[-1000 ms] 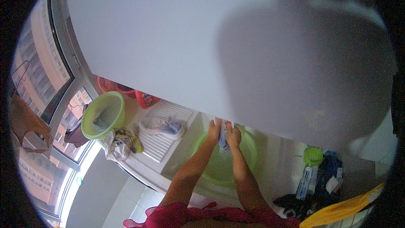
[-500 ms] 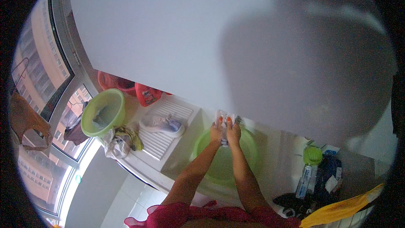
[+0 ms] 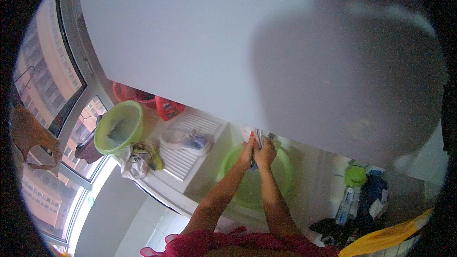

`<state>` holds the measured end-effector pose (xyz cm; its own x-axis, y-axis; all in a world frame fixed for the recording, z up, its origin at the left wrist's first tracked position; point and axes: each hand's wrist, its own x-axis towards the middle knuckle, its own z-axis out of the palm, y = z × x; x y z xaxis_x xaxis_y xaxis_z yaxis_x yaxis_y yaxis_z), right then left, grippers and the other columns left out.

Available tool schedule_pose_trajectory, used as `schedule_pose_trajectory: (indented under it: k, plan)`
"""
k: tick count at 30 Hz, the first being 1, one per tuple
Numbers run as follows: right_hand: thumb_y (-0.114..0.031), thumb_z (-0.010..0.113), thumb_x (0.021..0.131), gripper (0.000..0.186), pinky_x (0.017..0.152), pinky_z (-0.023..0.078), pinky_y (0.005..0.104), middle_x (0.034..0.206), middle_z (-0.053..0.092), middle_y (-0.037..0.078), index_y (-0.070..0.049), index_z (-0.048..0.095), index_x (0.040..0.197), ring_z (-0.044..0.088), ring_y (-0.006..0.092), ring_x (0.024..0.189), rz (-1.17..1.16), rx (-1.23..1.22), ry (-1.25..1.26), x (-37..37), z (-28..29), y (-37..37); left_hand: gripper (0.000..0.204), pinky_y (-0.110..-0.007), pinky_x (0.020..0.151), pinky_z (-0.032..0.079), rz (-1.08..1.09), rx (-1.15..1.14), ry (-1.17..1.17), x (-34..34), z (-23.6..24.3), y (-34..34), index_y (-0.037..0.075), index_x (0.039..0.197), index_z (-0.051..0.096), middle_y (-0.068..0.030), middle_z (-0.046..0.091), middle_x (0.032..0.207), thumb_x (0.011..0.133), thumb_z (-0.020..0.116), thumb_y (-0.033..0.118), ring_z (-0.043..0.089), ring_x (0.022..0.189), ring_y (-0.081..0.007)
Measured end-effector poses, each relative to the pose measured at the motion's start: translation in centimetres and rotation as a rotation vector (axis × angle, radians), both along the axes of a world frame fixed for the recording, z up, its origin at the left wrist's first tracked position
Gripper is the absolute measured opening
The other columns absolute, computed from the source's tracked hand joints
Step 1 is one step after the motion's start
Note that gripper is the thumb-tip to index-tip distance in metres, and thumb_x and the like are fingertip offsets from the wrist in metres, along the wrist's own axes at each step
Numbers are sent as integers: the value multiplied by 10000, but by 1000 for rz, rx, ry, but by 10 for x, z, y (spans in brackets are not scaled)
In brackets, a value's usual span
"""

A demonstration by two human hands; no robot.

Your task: The person scrubs a shoe with a brush in a basin of water, rinses the shoe under running water, and places it on the sink counter. The person repeats the process with a second shoe.

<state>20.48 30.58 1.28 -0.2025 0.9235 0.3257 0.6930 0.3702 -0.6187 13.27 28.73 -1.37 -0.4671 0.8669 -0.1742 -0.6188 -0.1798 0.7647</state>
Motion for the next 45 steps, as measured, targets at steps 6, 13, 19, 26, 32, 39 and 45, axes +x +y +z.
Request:
schedule_pose_trajectory:
  k: [6,13,19,26,32,39,45]
  plan:
    - [-331,590,763,490,841,362,505,1126,507,163,-63,486,1161,458,311,1081,246,-26,12,12,27,-14,726,-367,875,382,-31,52,27,3,12,-6,-25,1232,304,-150,456,1146,756,633,414,465,1021,-236]
    - [-310,598,799,581,970,300,341,1240,447,147,-58,386,1277,385,239,1184,530,-346,472,30,19,2,639,-364,833,418,-120,92,122,-21,-25,3,11,1213,376,-135,501,1112,801,547,469,503,985,-234]
    - [-294,606,799,580,985,265,317,1271,422,149,-46,389,1275,379,227,1186,447,-660,723,51,25,5,492,-345,790,448,-114,209,219,-3,1,-1,-4,1125,457,-125,557,1036,874,451,419,549,902,-218]
    - [-177,656,755,578,932,338,309,1228,444,132,-5,399,1244,442,221,1112,527,-530,893,36,3,21,426,-337,744,460,-38,157,-7,-2,9,15,-8,1064,490,-98,576,929,880,466,376,558,810,-194]
    - [-136,646,758,537,908,369,314,1218,421,126,8,410,1218,463,224,1073,385,-139,575,40,14,6,434,-338,708,468,145,49,1,8,29,17,-12,1015,506,-113,574,908,770,645,318,563,768,-217]
    - [-232,605,813,474,801,433,293,1083,537,73,-17,447,1206,524,166,959,479,-593,786,45,30,0,438,-336,738,474,134,106,-29,1,44,-16,-62,1018,531,-135,588,956,732,695,227,574,852,-222]
    - [-266,560,844,411,782,418,268,981,587,45,-11,487,1159,526,120,901,543,-653,708,42,20,1,397,-322,777,462,-111,120,97,-15,9,-27,-30,1069,529,-115,586,1012,764,658,188,568,884,-206]
